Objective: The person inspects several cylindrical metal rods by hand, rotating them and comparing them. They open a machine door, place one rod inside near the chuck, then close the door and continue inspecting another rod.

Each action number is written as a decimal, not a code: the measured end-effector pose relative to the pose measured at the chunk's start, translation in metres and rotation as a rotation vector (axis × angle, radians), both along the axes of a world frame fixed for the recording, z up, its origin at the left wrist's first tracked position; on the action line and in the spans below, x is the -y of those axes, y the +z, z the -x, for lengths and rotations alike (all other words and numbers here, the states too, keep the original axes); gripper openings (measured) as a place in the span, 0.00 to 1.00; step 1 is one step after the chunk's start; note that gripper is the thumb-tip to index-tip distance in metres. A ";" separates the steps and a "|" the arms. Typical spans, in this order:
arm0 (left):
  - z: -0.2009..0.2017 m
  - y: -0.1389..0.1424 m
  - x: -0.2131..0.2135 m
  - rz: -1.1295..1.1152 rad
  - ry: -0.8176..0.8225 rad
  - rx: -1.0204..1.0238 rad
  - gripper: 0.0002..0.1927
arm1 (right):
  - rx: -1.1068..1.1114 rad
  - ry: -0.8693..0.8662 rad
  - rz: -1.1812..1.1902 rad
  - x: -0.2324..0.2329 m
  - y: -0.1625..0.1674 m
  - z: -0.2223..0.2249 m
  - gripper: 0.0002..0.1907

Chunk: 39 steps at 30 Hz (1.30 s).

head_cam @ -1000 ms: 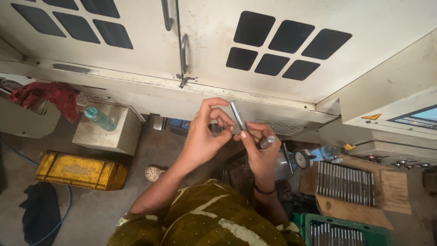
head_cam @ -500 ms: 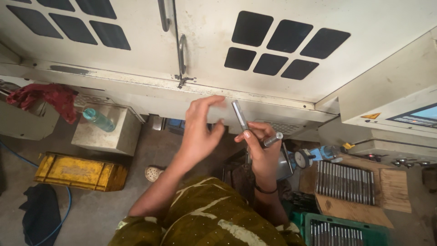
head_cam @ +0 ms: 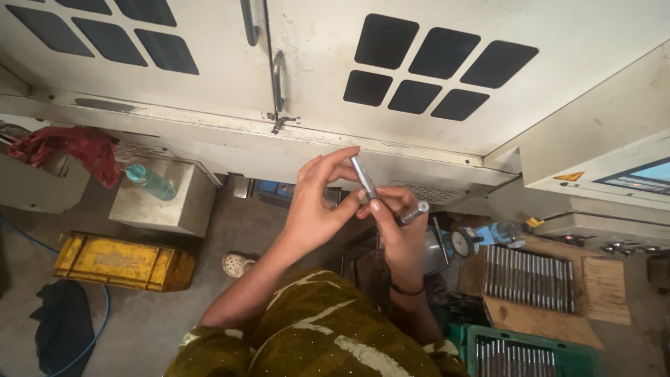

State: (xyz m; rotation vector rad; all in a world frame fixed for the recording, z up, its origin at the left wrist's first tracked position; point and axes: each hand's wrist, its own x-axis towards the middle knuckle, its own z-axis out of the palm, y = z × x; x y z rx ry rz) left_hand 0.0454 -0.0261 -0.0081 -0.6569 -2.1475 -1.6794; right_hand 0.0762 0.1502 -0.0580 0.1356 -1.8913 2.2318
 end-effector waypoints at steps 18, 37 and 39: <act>0.001 -0.003 0.002 0.065 0.032 0.006 0.30 | 0.019 0.017 0.034 -0.001 -0.001 0.003 0.09; 0.008 -0.014 0.005 -0.293 -0.272 0.223 0.28 | 0.079 0.217 0.329 -0.009 -0.015 0.008 0.09; 0.008 -0.017 0.005 -0.297 -0.277 0.235 0.28 | 0.011 0.267 0.326 -0.009 -0.018 0.008 0.09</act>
